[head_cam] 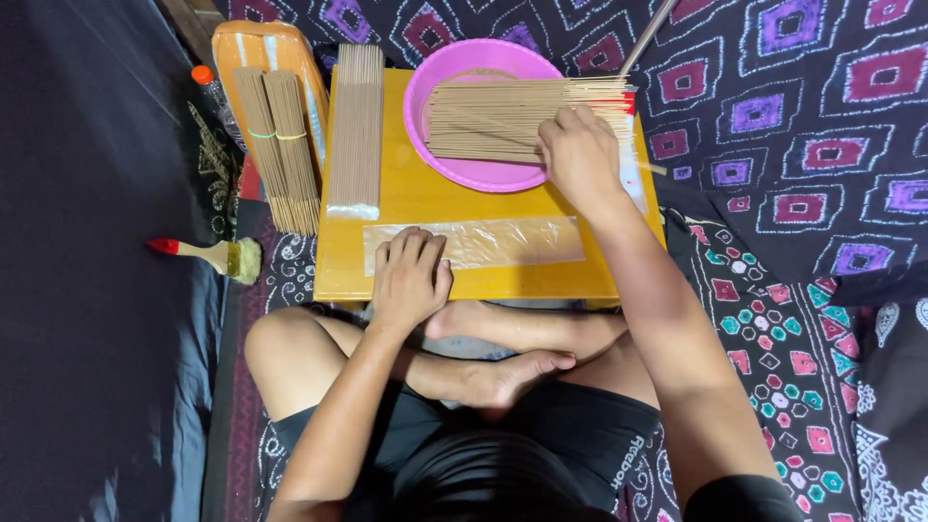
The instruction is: The person organizes and packages incense sticks by gathering them from a bowl, aligning them, and placing them into clear plastic sleeves.
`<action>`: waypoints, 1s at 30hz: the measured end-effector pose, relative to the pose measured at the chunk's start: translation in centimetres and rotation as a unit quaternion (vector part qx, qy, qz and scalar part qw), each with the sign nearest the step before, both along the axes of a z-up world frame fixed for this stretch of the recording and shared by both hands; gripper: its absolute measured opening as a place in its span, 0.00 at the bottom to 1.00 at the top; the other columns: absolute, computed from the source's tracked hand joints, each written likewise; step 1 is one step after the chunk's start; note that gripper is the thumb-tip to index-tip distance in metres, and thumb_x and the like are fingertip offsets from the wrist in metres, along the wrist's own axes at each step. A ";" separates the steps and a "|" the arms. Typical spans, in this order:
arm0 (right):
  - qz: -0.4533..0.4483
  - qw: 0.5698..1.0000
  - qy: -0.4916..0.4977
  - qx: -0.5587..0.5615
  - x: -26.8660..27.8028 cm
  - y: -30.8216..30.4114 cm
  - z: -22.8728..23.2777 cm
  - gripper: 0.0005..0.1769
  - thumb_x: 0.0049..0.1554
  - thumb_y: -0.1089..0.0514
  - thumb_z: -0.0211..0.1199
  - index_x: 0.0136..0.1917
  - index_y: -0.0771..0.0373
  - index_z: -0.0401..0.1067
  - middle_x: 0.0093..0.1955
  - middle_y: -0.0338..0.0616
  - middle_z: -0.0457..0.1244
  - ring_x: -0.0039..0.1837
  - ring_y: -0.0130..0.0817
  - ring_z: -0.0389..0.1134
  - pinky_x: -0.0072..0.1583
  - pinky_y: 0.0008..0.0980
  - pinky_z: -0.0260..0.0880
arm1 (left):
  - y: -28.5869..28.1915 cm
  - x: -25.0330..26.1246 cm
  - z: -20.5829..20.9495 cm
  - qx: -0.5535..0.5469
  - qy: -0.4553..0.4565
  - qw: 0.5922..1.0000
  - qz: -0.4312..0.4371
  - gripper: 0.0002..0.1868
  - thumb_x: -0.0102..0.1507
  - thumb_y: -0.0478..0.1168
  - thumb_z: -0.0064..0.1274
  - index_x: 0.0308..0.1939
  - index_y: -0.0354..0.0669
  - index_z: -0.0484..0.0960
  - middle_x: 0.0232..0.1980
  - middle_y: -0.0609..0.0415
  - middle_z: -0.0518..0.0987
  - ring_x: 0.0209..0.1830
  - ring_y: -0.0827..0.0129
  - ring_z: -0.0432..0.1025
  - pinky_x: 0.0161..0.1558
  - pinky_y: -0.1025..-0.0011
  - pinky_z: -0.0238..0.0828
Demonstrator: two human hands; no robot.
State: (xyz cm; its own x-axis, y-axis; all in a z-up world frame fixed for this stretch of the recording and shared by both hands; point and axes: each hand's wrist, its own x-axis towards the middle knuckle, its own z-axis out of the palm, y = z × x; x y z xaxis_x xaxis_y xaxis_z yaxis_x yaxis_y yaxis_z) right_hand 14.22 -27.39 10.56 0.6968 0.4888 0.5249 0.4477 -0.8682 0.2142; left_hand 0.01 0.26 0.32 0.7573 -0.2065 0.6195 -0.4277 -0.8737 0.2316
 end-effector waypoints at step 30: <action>0.199 0.647 0.460 0.575 -19.6 3.6 -5.0 0.09 0.60 0.62 0.65 0.51 0.70 0.73 0.34 0.43 0.64 0.36 0.26 0.66 0.39 0.23 0.70 | -5.4 -10.3 7.5 -0.428 0.388 0.808 -0.116 0.06 0.66 0.37 0.53 0.46 0.46 0.81 0.28 0.56 0.85 0.26 0.70 0.79 0.39 0.69 0.76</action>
State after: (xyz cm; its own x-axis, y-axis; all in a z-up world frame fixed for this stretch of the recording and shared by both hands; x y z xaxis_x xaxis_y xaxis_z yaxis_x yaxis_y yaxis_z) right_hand -5.40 -23.82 5.57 0.9123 0.3795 0.1541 0.1637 0.0073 -0.9865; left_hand -10.27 -5.12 7.78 0.9888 -0.1453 -0.0330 0.0082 -0.1679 0.9858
